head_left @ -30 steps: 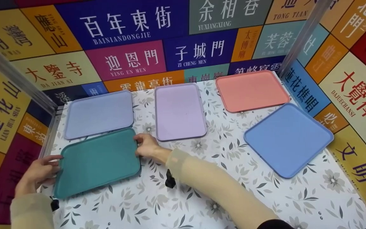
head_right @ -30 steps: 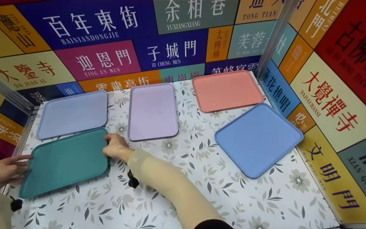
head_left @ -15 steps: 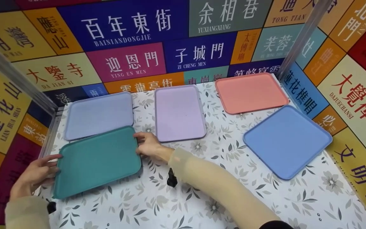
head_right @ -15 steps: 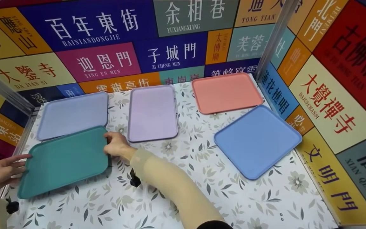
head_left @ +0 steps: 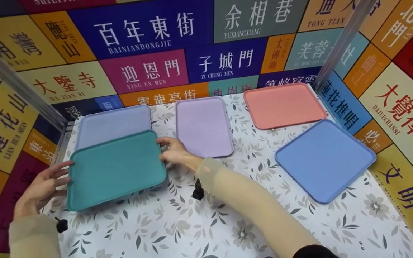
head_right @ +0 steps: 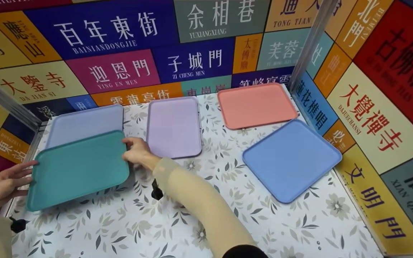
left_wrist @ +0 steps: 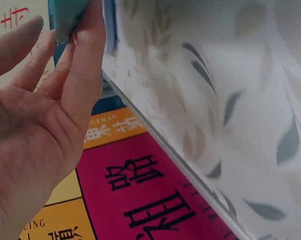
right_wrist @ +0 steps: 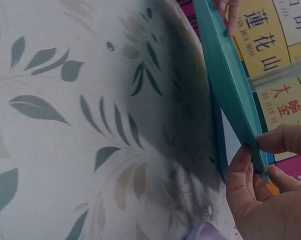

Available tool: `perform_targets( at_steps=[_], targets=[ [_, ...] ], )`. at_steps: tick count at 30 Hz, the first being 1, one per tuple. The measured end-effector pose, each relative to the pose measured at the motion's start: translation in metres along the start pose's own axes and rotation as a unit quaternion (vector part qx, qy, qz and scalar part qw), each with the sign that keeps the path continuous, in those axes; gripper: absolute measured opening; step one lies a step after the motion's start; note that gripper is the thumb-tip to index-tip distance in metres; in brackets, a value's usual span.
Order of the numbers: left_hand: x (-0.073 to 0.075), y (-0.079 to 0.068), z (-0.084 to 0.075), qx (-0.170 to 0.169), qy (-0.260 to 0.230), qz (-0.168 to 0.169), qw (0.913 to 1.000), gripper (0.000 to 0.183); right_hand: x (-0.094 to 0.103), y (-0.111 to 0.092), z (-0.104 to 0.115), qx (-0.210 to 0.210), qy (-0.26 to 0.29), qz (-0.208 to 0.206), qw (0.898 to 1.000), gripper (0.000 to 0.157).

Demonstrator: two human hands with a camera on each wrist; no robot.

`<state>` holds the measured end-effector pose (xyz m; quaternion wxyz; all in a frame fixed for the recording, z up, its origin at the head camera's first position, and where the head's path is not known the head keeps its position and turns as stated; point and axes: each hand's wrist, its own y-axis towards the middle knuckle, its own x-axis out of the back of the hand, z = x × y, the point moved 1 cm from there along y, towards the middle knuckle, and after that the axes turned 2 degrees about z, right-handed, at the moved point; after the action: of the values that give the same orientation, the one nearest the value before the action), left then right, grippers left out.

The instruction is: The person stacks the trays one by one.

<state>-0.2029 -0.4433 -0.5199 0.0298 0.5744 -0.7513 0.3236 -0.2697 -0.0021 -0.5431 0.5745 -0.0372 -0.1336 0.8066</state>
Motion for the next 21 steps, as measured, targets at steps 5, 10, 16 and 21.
perform_targets(
  at_steps=[5, 10, 16, 21],
  targets=[
    [-0.002, 0.005, -0.006, -0.029, -0.063, -0.006, 0.9976, 0.074, 0.01, 0.003, 0.005, 0.012, 0.024, -0.012, 1.0, 0.073],
    [-0.003, 0.007, -0.015, -0.067, -0.133, 0.008, 0.9888, 0.075, 0.02, 0.004, 0.013, 0.013, 0.031, -0.022, 0.999, 0.071],
    [-0.004, 0.007, -0.025, -0.071, -0.21, 0.001, 0.9752, 0.069, 0.028, 0.008, 0.018, 0.018, 0.025, -0.031, 0.999, 0.071],
    [-0.009, 0.006, -0.03, -0.126, -0.273, 0.007, 0.9536, 0.061, 0.033, 0.01, 0.02, 0.023, 0.031, -0.034, 0.999, 0.071]
  ],
)
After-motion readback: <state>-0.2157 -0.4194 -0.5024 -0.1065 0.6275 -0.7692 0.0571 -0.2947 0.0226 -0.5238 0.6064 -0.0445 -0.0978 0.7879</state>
